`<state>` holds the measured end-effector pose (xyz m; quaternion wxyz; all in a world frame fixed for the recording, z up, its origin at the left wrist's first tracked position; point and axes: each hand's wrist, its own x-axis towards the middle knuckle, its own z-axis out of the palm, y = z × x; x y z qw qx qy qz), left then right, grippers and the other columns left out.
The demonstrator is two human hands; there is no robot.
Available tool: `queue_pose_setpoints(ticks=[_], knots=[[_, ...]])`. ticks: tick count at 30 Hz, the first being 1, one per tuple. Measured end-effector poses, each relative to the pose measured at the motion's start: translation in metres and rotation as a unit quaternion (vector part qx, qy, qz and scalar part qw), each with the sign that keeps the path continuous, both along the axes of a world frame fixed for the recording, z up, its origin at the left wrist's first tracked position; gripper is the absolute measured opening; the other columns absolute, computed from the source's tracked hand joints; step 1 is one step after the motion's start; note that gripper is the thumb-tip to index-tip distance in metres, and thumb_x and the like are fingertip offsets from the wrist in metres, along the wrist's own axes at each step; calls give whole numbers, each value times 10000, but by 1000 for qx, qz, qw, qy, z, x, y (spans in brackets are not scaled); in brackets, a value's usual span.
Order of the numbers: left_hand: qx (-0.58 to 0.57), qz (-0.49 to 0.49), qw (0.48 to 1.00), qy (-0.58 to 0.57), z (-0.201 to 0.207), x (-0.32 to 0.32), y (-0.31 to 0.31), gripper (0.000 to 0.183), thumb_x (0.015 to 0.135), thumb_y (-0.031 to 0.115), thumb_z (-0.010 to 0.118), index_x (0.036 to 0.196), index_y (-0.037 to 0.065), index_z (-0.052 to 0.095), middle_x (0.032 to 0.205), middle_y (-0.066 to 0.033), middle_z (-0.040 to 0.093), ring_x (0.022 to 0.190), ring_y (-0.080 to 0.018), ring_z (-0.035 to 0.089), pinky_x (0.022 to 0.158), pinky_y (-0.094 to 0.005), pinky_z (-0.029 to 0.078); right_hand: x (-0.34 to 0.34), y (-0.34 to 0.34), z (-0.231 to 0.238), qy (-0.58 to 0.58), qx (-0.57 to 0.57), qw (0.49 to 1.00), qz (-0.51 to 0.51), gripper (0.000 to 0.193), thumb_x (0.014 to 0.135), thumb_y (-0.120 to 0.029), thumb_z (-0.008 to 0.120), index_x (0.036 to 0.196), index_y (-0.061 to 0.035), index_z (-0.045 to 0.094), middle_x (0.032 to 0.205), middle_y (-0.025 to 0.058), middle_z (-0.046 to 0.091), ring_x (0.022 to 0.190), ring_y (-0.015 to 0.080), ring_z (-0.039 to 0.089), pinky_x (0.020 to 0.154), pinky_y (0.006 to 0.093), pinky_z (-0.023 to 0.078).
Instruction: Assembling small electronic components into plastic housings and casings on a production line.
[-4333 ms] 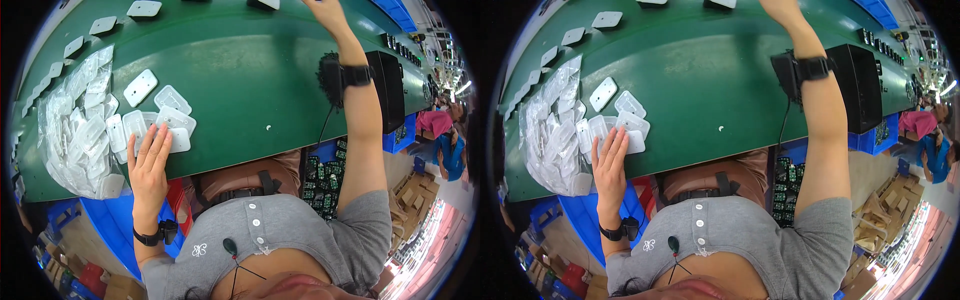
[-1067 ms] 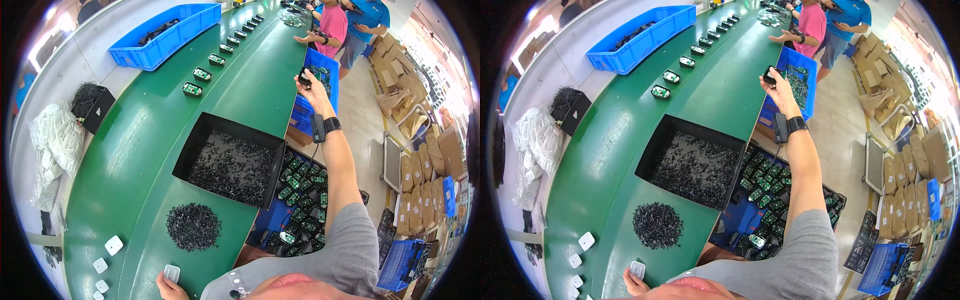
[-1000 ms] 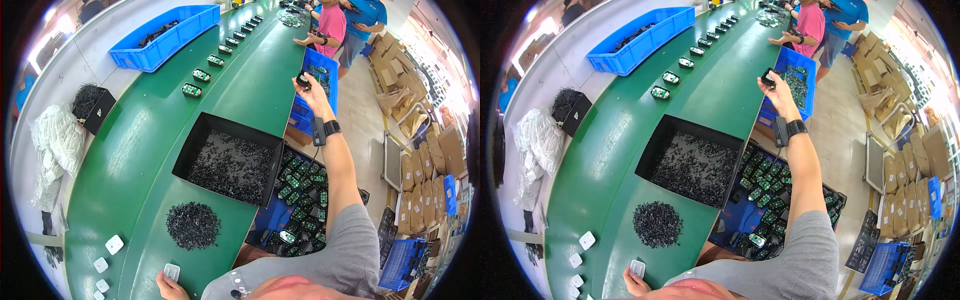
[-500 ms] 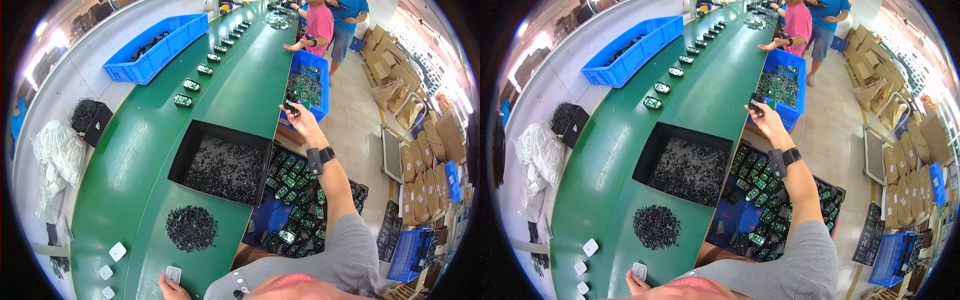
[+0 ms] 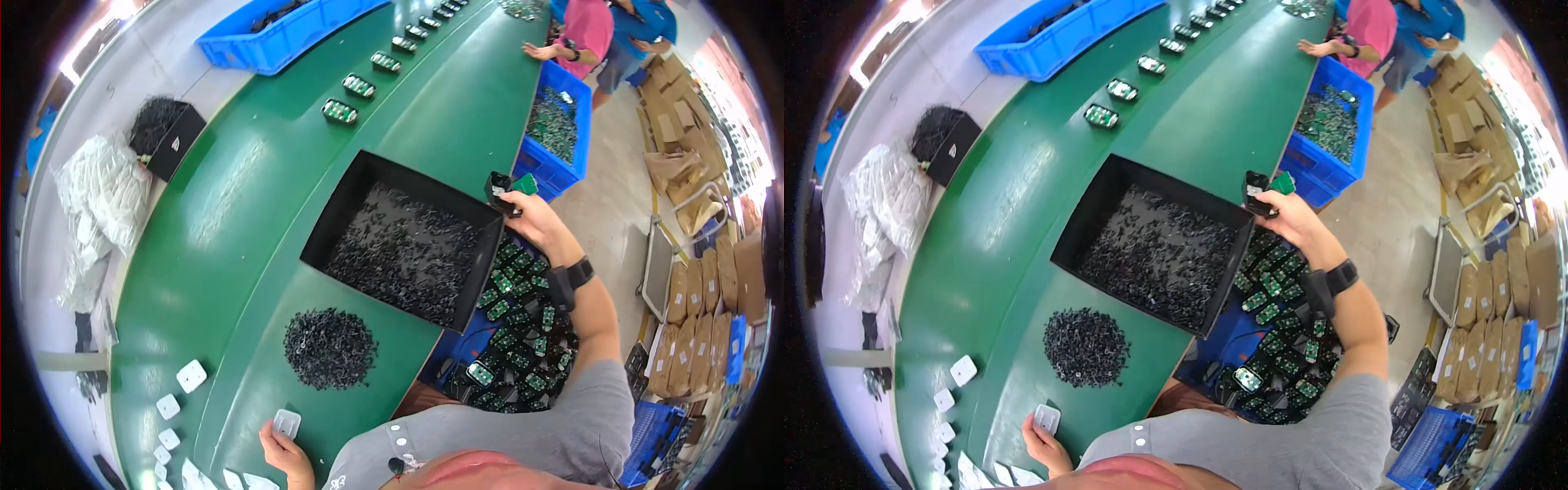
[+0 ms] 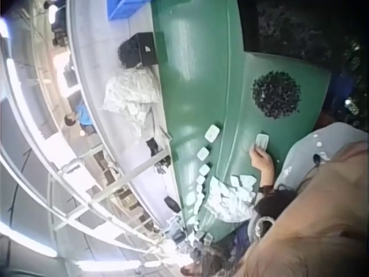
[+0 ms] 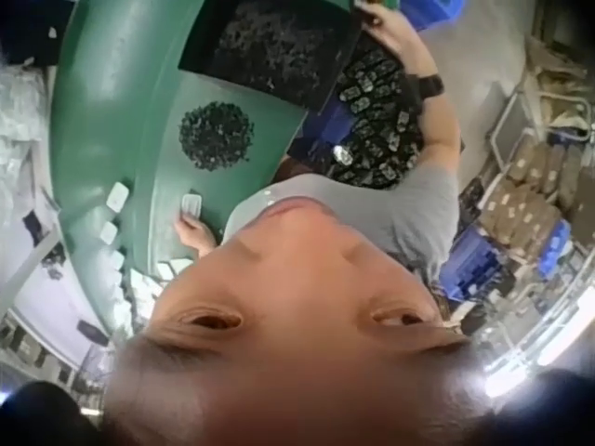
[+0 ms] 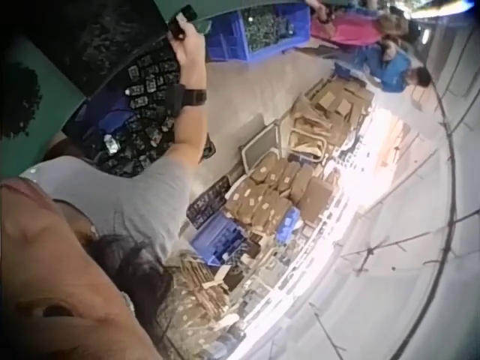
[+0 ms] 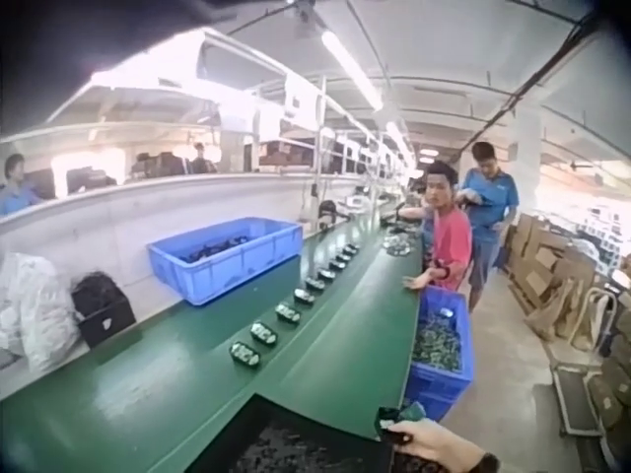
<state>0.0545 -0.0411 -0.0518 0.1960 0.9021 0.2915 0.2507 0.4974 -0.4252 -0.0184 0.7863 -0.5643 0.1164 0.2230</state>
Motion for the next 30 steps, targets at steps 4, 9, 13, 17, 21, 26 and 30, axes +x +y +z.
queue_pose_setpoints(ticks=[4,9,13,17,21,26,30], knots=[[4,1,1000,7,0,0,0,210,891,-19,446,1052,-20,581,918,-188,611,797,-366,613,699,-392,496,46,-5,1,18,-46,997,62,242,897,-143,603,1047,47,594,990,143,641,914,215,628,821,359,517],[10,-6,1000,8,-1,5,-4,203,888,-14,452,1043,-12,583,899,-181,607,764,-358,610,674,-385,494,190,-10,79,-201,-89,975,-26,766,876,-501,589,1206,168,417,1091,256,580,991,253,628,872,350,510],[14,3,1000,9,-4,3,-6,199,892,-6,452,1041,-10,583,894,-178,606,753,-349,611,661,-385,492,178,18,23,-182,-87,977,-69,962,872,-307,666,1403,117,-14,1196,290,462,1013,341,613,867,389,532],[21,7,1000,7,0,2,-7,199,898,-2,453,1051,-3,580,885,-168,605,753,-343,611,658,-385,493,94,2,31,-182,-64,981,23,614,956,-223,534,1412,18,200,1222,248,512,1024,326,612,868,395,529],[25,4,1000,13,-1,3,-5,202,898,-4,451,1054,1,579,879,-165,605,757,-346,613,661,-386,494,37,-57,21,-161,-95,982,-13,440,965,-221,512,1328,-23,359,1147,200,587,959,258,638,806,351,549],[27,1,1000,12,-4,4,-3,194,900,-2,453,1050,6,577,897,-171,611,768,-352,614,675,-390,494,-34,-112,-30,-89,-97,989,-62,355,954,-171,517,1262,-27,416,1067,172,618,875,232,649,750,339,562],[39,-4,999,12,-2,3,-4,200,897,-6,452,1052,8,577,908,-172,616,771,-353,615,679,-389,494,-78,-107,-49,-30,-68,994,-79,316,951,-149,512,1229,-15,442,1011,151,630,841,216,647,731,331,561]])
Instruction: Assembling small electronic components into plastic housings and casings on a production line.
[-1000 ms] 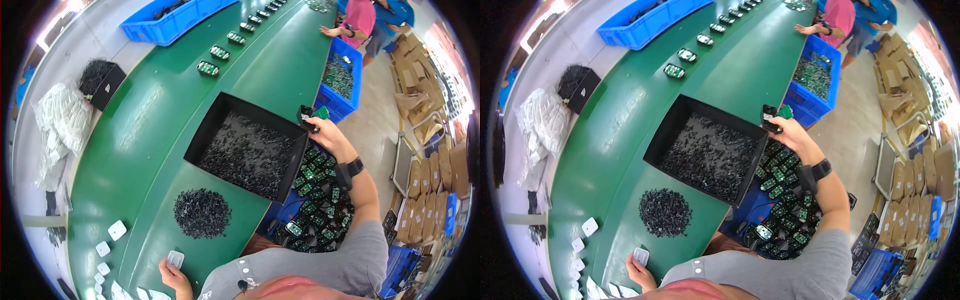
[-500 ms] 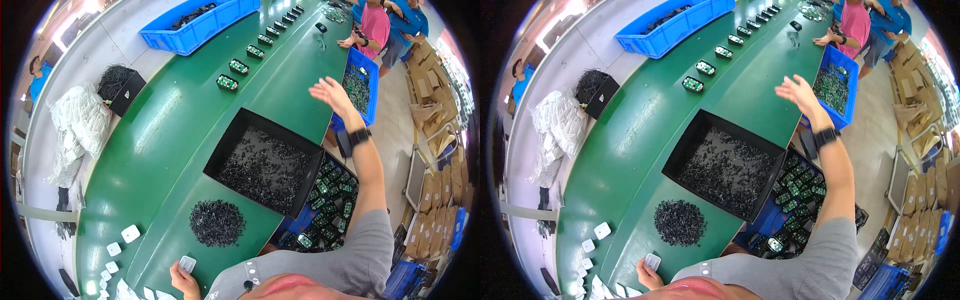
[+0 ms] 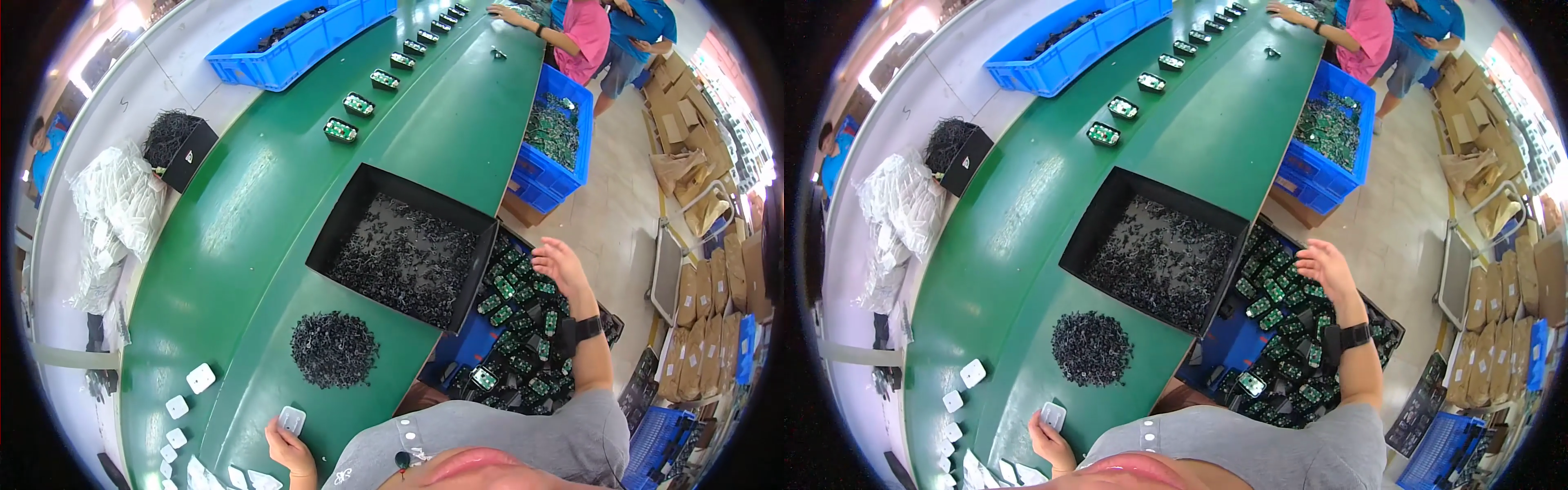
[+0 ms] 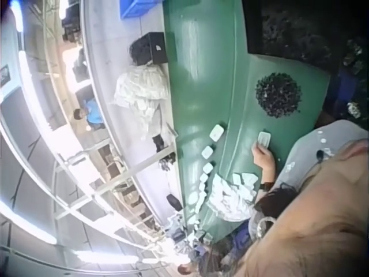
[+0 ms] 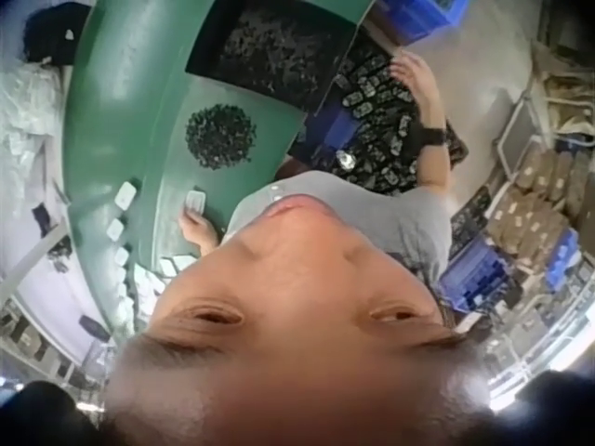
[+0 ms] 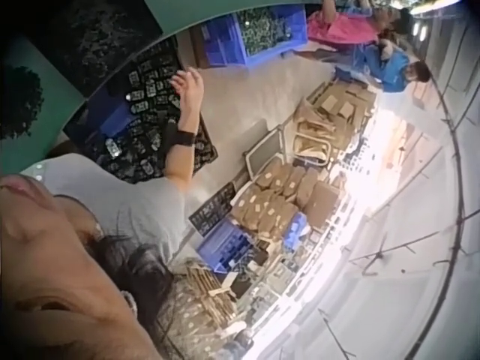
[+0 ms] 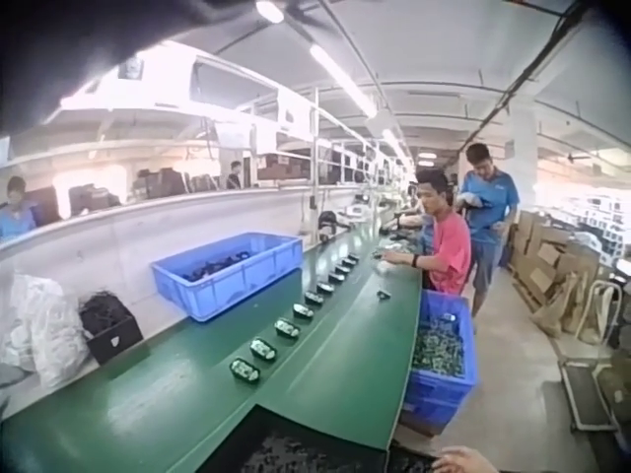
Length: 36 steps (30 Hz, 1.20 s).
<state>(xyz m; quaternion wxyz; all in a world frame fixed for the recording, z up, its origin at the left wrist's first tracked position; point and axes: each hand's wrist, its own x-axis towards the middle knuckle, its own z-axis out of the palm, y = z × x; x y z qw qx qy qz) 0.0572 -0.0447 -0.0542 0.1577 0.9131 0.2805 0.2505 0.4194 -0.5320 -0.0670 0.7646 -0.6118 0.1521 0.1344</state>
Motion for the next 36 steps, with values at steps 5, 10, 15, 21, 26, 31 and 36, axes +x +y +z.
queue_pose_setpoints(ticks=[5,10,15,21,26,31,36], knots=[[-13,-3,1000,-8,1,1,-1,196,900,1,458,1053,11,579,924,-170,621,793,-350,622,693,-388,496,-14,20,3,31,-26,998,49,268,938,-133,519,1182,-26,496,980,119,625,823,192,633,726,319,545],[-25,-6,1000,-13,-3,-3,3,185,930,41,458,1062,22,585,938,-168,638,820,-326,630,725,-366,492,-17,43,14,19,-34,993,109,232,948,-136,509,1159,-42,524,937,91,629,816,173,628,724,298,537],[-52,-7,998,-24,-1,-5,4,185,928,47,462,1062,29,589,935,-157,642,810,-317,633,714,-364,492,-21,65,29,16,-85,985,149,271,944,-175,528,1189,-60,502,919,85,634,792,159,628,711,294,536],[-69,-22,996,-52,-4,-6,5,188,907,33,475,1044,19,602,935,-147,641,813,-325,632,709,-376,500,72,95,136,-177,-199,943,199,732,848,-149,607,1456,-126,199,827,88,638,665,147,623,556,285,519],[-97,-26,993,-54,3,-3,2,179,937,57,463,1049,29,600,927,-147,645,796,-291,630,717,-351,491,135,109,292,-419,-283,862,-31,516,933,-156,509,1393,-48,302,916,111,650,770,178,645,677,322,544],[-100,-29,992,-65,-2,-5,7,182,941,62,460,1044,26,605,923,-149,648,792,-283,634,712,-349,494,1,191,275,-529,-130,830,123,323,945,-235,524,1211,-53,507,802,48,595,633,101,549,582,249,452],[-123,-30,990,-54,7,-6,5,191,943,81,464,1053,29,612,926,-149,658,795,-283,639,710,-343,496,-167,228,239,-566,74,792,218,227,862,-65,594,639,-52,632,575,95,574,420,166,464,399,276,337]])
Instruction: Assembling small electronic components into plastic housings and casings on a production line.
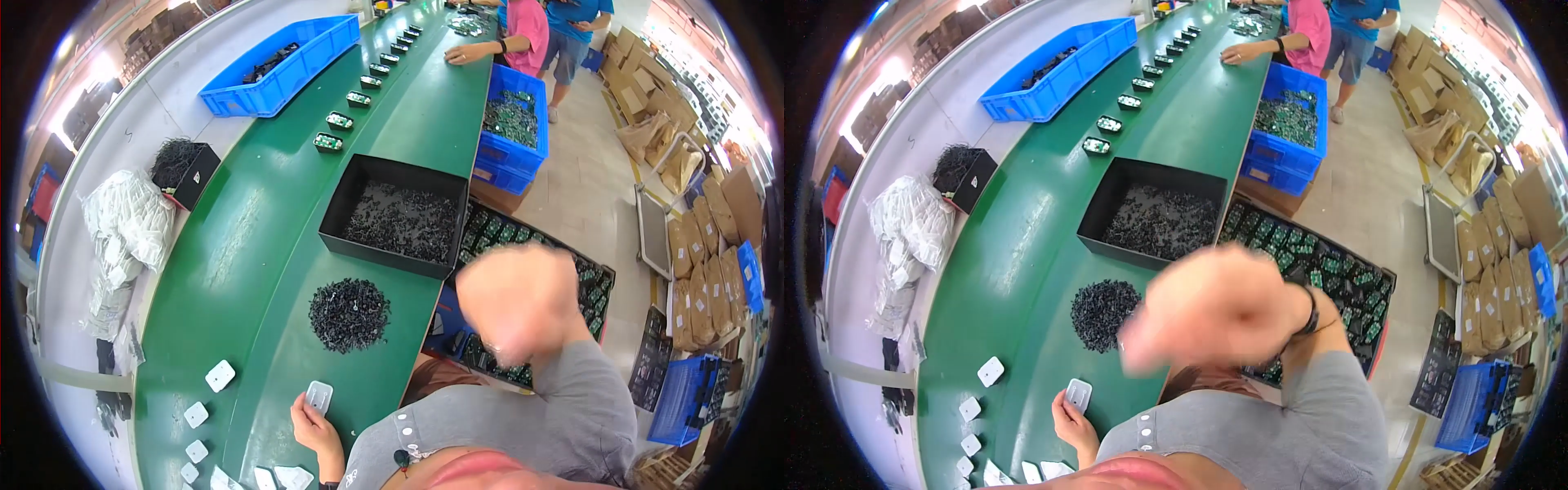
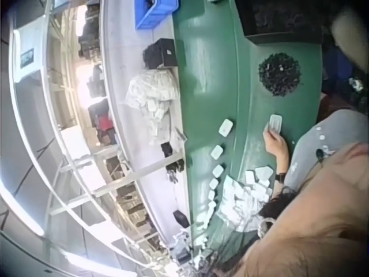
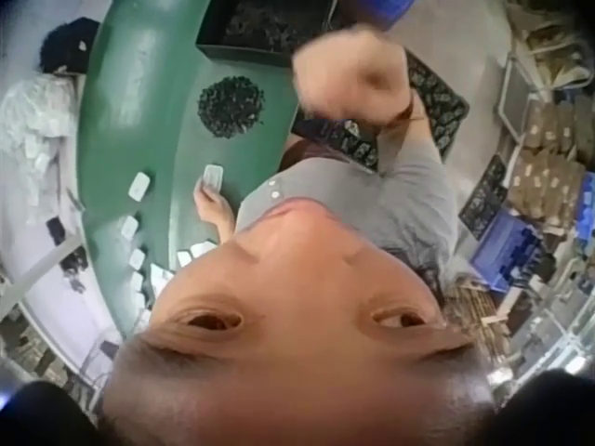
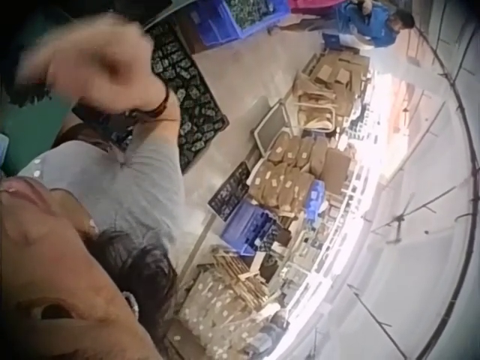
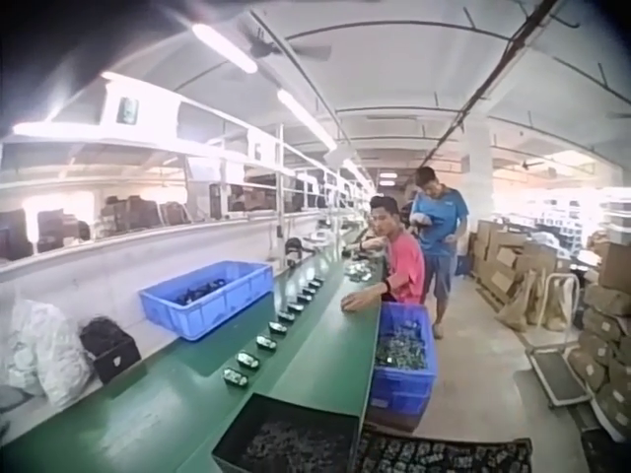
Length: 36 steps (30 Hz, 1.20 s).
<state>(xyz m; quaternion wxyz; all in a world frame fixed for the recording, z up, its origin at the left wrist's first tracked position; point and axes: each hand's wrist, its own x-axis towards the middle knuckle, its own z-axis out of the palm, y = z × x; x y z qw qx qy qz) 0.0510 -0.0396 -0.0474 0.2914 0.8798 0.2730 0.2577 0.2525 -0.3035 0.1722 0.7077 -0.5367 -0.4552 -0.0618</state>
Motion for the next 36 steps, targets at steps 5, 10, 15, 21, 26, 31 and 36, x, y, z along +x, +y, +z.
queue_pose_setpoints(ticks=[5,10,15,21,26,31,36], knots=[[1,-8,1000,-22,-6,1,2,189,933,80,474,1048,30,615,920,-140,660,780,-280,641,691,-343,498,-34,15,6,-146,87,943,287,191,887,-5,570,980,-97,710,612,53,529,416,132,377,412,276,255],[-31,-14,998,-44,-2,0,2,186,934,90,477,1037,31,621,901,-137,667,759,-273,648,668,-341,499,-55,21,-3,-151,52,946,283,229,914,-7,539,1077,-99,672,590,45,500,407,137,334,406,293,234],[-60,-31,997,-47,-5,-4,6,184,937,94,482,1037,29,622,903,-130,671,750,-250,650,666,-328,501,-73,30,-2,-151,58,943,291,228,919,-15,539,1102,-97,647,590,46,500,410,140,333,403,300,231],[-73,-40,996,-39,-4,-6,6,181,939,95,483,1029,30,626,900,-125,671,744,-240,650,667,-321,501,-85,33,2,-148,69,943,291,236,919,-18,538,1123,-100,625,590,49,502,408,140,337,406,299,236],[-64,-37,997,-20,-7,-4,7,184,940,94,481,1030,28,627,898,-123,670,744,-238,650,669,-320,500,-77,23,-5,-135,78,940,304,233,911,-12,544,1121,-90,608,593,56,513,417,140,367,412,294,252],[-50,-28,997,-51,-13,-4,8,189,959,88,465,1054,3,604,884,-100,636,756,-171,589,702,-285,474,-46,21,-43,-56,26,975,214,235,911,-81,553,1138,-32,592,682,52,550,530,204,498,494,308,379],[-73,-10,995,-66,-13,-4,7,202,955,82,454,1067,-11,595,957,-153,646,833,-248,625,755,-327,490,-23,48,-132,-1,-232,970,-78,410,845,-257,667,1184,-50,563,859,64,569,731,254,552,662,349,451]])
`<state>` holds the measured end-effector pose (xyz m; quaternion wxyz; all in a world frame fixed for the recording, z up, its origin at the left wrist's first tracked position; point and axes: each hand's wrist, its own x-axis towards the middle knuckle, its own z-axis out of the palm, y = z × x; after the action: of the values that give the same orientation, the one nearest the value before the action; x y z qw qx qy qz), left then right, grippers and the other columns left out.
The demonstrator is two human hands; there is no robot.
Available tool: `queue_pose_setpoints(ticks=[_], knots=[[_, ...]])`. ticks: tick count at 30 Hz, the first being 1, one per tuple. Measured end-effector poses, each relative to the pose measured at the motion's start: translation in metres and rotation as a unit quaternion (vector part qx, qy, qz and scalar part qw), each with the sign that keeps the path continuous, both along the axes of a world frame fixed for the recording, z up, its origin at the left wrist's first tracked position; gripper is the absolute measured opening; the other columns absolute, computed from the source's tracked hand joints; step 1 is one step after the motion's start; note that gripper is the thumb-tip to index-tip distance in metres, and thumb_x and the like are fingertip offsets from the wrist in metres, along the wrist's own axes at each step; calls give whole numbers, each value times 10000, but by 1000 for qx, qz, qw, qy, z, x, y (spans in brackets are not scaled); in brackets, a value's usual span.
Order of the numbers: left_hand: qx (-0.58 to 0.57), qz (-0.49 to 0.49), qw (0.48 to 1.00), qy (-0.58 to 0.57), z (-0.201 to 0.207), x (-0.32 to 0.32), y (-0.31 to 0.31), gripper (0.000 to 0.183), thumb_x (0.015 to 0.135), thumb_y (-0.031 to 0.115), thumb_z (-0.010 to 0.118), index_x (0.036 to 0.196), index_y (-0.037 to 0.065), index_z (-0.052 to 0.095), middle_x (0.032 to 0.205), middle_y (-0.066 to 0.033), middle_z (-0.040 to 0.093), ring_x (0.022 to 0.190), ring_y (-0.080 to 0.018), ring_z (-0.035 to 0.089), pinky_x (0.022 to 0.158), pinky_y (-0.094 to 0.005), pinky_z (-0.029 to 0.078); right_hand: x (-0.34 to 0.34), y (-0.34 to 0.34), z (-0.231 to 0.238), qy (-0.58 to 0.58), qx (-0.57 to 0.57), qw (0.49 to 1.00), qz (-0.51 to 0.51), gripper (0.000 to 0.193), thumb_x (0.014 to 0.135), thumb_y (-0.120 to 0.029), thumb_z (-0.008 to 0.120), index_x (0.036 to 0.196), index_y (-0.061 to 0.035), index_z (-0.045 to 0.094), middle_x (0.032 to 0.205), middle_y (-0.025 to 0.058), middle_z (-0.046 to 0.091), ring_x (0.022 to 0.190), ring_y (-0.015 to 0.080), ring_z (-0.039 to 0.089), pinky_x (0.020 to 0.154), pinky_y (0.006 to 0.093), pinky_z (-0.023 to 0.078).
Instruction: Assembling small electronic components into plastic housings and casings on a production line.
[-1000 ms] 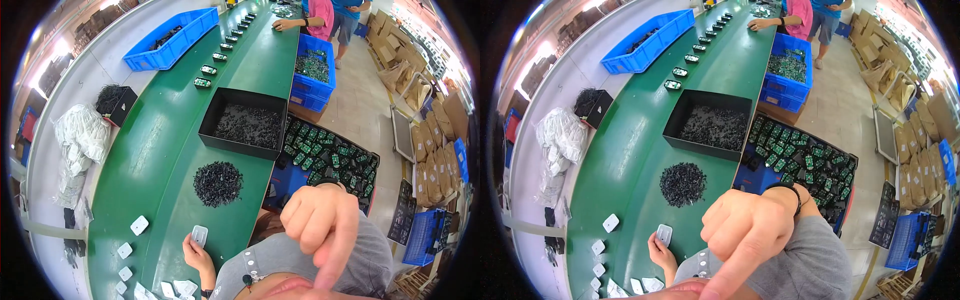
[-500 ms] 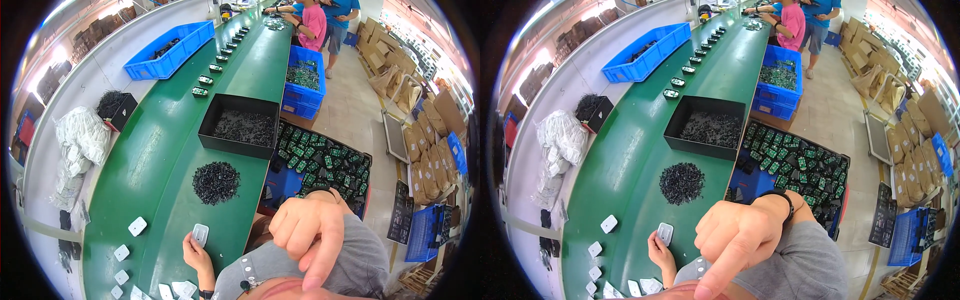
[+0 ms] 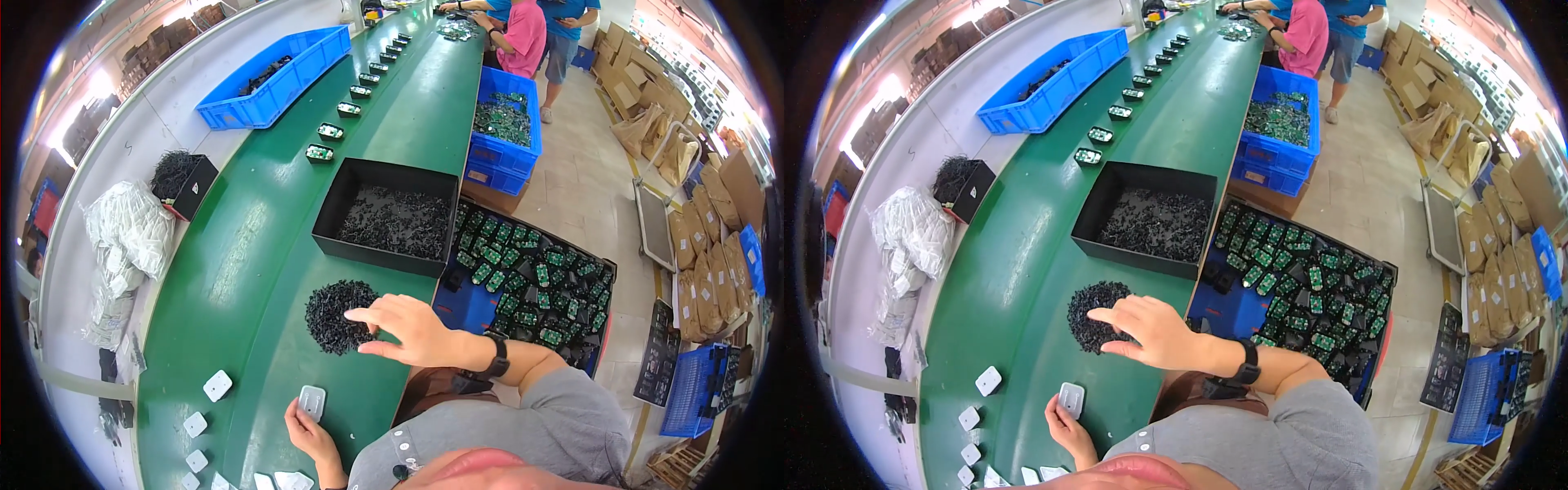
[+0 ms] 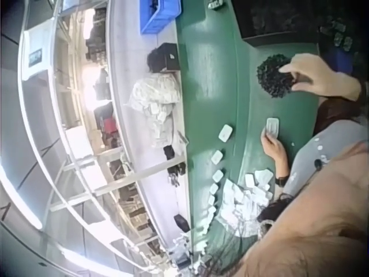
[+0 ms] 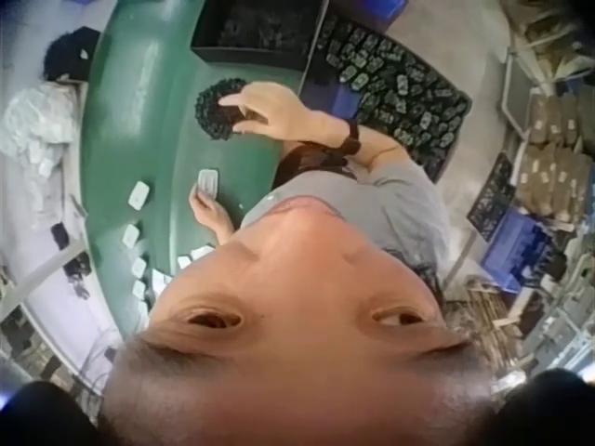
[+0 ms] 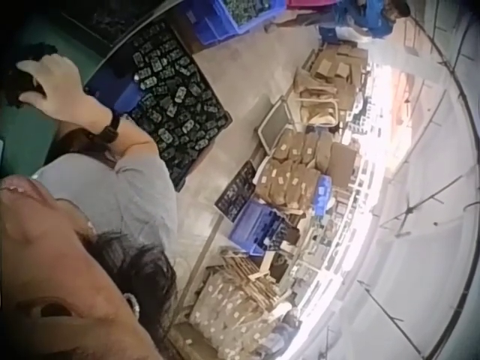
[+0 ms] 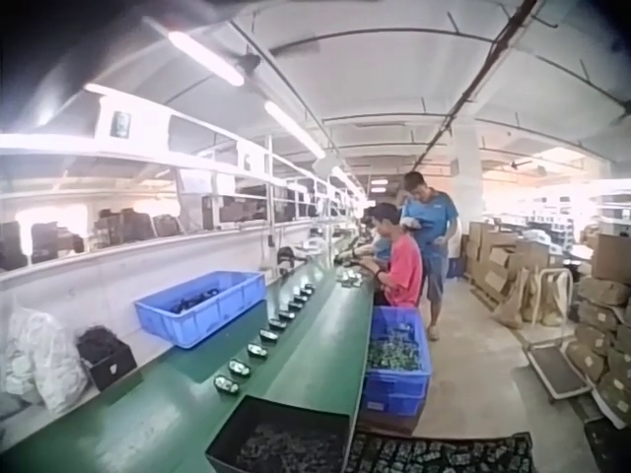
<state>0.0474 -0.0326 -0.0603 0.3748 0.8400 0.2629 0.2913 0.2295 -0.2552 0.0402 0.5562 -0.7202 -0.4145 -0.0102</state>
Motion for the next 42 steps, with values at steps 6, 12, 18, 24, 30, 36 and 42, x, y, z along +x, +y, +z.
queue_pose_setpoints(ticks=[6,12,18,24,30,36,42], knots=[[34,3,999,15,4,3,-4,199,953,74,454,1061,-10,598,952,-152,647,833,-249,626,759,-328,489,29,21,-73,-169,-222,944,-179,493,755,-285,710,1178,-86,551,973,71,516,894,243,520,750,354,438],[41,28,998,28,7,4,-6,197,952,78,458,1057,1,606,946,-136,657,822,-248,637,745,-328,495,39,42,-82,-168,-206,952,-154,212,786,-208,677,955,-114,589,873,50,505,841,237,525,752,361,445],[42,4,999,-24,3,0,-1,207,977,116,452,1072,-4,592,895,-91,634,746,-168,610,683,-267,485,39,52,-81,-193,-162,956,-153,183,767,-224,668,809,-110,531,830,61,488,833,245,511,700,357,422],[-249,7,964,-91,16,-3,4,223,1004,203,420,1055,21,538,749,-55,580,439,-85,493,396,-202,352,46,60,-64,-213,-155,946,-188,269,695,-307,725,725,-105,551,827,46,469,810,239,496,674,360,423],[-338,13,927,-160,27,4,4,223,1002,219,433,1050,16,512,777,-69,598,468,-118,547,407,-199,363,27,99,-38,-62,-31,995,-67,149,819,-196,655,806,-59,598,798,106,604,727,296,601,636,379,480],[-325,13,936,-136,11,-4,18,214,983,149,468,1122,-4,523,828,-89,600,505,-121,562,411,-181,358,-33,173,-47,131,59,970,197,92,826,-95,614,834,-18,565,762,159,615,720,336,611,630,394,480],[-319,57,936,-140,14,-1,27,338,953,69,499,1278,-9,448,908,-92,584,599,-79,533,462,-166,378,-36,180,-64,359,-18,894,269,59,850,-39,589,888,6,587,737,83,600,663,261,591,602,333,466]])
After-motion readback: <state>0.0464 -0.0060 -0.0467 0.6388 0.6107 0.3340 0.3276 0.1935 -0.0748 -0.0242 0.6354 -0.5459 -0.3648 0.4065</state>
